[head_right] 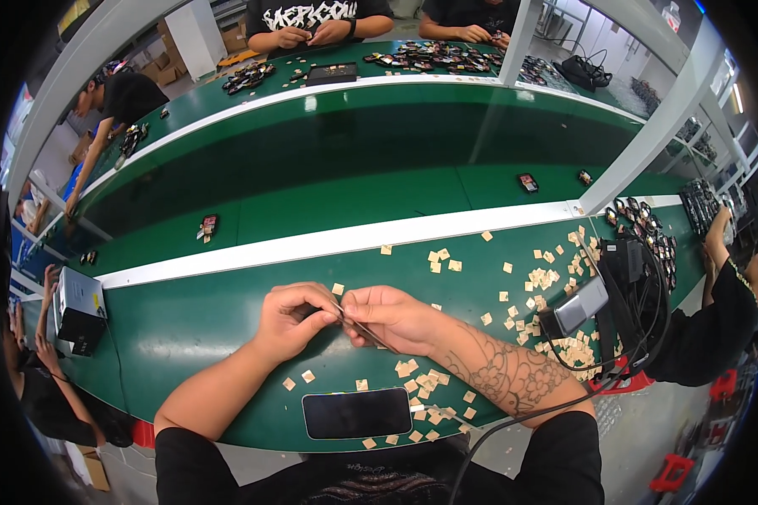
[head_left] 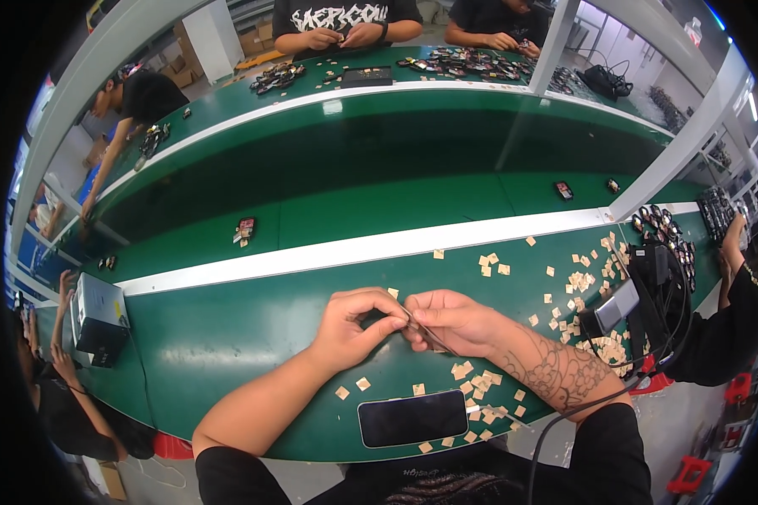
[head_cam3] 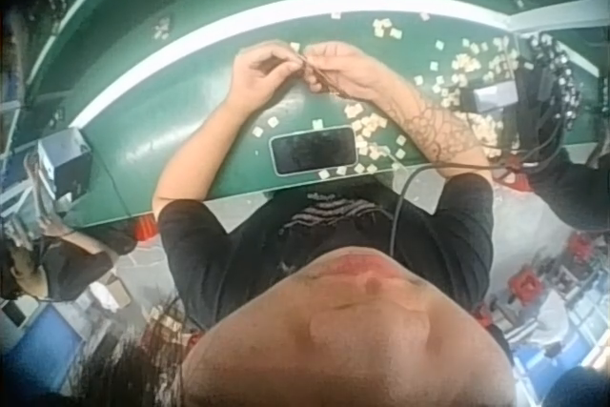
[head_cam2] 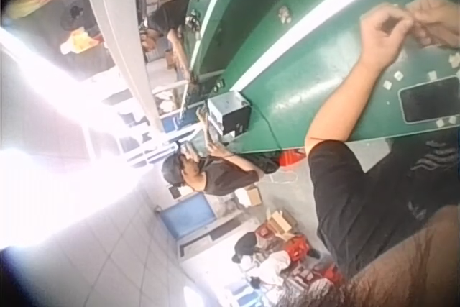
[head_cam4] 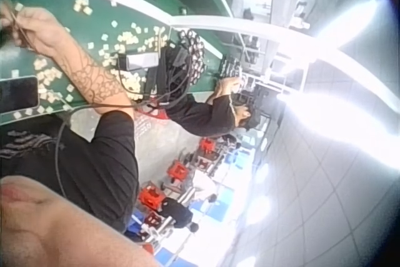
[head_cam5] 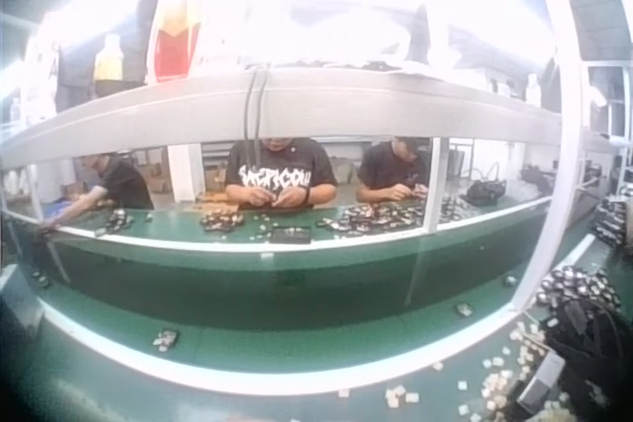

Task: The person is assembling small electronic components on a factory assembly line.

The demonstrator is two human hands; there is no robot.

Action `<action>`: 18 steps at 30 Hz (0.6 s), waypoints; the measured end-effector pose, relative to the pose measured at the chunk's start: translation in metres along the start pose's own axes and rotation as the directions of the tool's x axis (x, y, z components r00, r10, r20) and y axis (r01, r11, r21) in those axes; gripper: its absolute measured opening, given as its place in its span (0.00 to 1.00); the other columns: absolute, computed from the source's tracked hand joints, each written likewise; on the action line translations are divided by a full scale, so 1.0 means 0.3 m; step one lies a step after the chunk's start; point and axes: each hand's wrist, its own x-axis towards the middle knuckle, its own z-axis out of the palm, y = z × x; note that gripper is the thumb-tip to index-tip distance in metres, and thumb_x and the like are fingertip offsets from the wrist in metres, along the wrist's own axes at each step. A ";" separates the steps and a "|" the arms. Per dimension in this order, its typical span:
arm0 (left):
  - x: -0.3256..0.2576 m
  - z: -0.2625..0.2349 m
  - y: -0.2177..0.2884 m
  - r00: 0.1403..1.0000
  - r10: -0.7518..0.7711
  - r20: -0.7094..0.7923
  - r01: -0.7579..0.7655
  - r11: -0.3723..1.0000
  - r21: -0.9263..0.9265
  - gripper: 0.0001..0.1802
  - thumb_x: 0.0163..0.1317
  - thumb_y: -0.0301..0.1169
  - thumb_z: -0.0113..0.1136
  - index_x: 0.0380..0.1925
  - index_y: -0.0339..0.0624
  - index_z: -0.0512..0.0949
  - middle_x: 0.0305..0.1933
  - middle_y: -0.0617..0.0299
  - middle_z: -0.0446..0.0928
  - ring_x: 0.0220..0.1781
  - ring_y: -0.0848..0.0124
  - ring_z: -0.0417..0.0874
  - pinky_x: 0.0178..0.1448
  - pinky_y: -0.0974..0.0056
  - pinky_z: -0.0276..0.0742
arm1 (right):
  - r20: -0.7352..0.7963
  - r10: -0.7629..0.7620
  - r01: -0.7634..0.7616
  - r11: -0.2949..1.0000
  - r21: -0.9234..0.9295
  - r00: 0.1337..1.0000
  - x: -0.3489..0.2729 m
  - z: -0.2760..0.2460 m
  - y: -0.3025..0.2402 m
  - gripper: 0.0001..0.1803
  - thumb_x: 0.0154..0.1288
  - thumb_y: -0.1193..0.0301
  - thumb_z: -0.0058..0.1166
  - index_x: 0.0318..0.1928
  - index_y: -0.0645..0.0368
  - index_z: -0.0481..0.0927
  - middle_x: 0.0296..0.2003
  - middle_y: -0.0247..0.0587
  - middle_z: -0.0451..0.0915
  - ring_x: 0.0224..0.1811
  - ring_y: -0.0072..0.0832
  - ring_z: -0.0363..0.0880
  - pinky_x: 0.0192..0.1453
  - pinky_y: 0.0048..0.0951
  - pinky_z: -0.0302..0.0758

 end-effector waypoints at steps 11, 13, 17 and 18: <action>-0.004 0.002 -0.005 1.000 -0.023 0.015 0.025 0.994 -0.103 0.02 0.71 0.18 0.69 0.41 0.30 0.85 0.42 0.54 0.88 0.45 0.67 0.88 0.53 0.63 0.84 | 0.003 -0.147 0.147 0.981 -0.126 0.989 0.010 -0.007 0.027 0.11 0.84 0.65 0.58 0.42 0.56 0.80 0.39 0.31 0.79 0.41 0.21 0.76 0.49 0.27 0.75; -0.003 0.007 -0.002 0.998 -0.065 0.010 0.066 0.985 -0.157 0.02 0.71 0.17 0.68 0.42 0.29 0.85 0.42 0.53 0.87 0.45 0.68 0.88 0.54 0.63 0.84 | -0.032 -0.180 0.173 0.973 -0.152 0.983 0.002 0.011 0.031 0.11 0.85 0.65 0.58 0.42 0.56 0.79 0.38 0.30 0.79 0.40 0.19 0.75 0.47 0.25 0.74; -0.008 0.008 -0.003 0.997 -0.081 0.002 0.080 0.982 -0.174 0.01 0.71 0.17 0.68 0.41 0.29 0.85 0.42 0.54 0.87 0.45 0.68 0.88 0.54 0.63 0.84 | -0.082 -0.237 0.210 0.946 -0.247 0.968 0.006 0.008 0.014 0.15 0.85 0.61 0.58 0.39 0.55 0.74 0.36 0.30 0.74 0.38 0.21 0.72 0.44 0.26 0.72; -0.012 0.008 -0.006 0.997 -0.073 -0.006 0.071 0.984 -0.160 0.01 0.71 0.17 0.67 0.41 0.29 0.85 0.42 0.54 0.87 0.45 0.68 0.88 0.54 0.64 0.84 | -0.083 -0.236 0.209 0.946 -0.246 0.968 0.001 0.010 0.014 0.15 0.85 0.61 0.58 0.39 0.55 0.74 0.36 0.30 0.74 0.38 0.21 0.72 0.44 0.26 0.72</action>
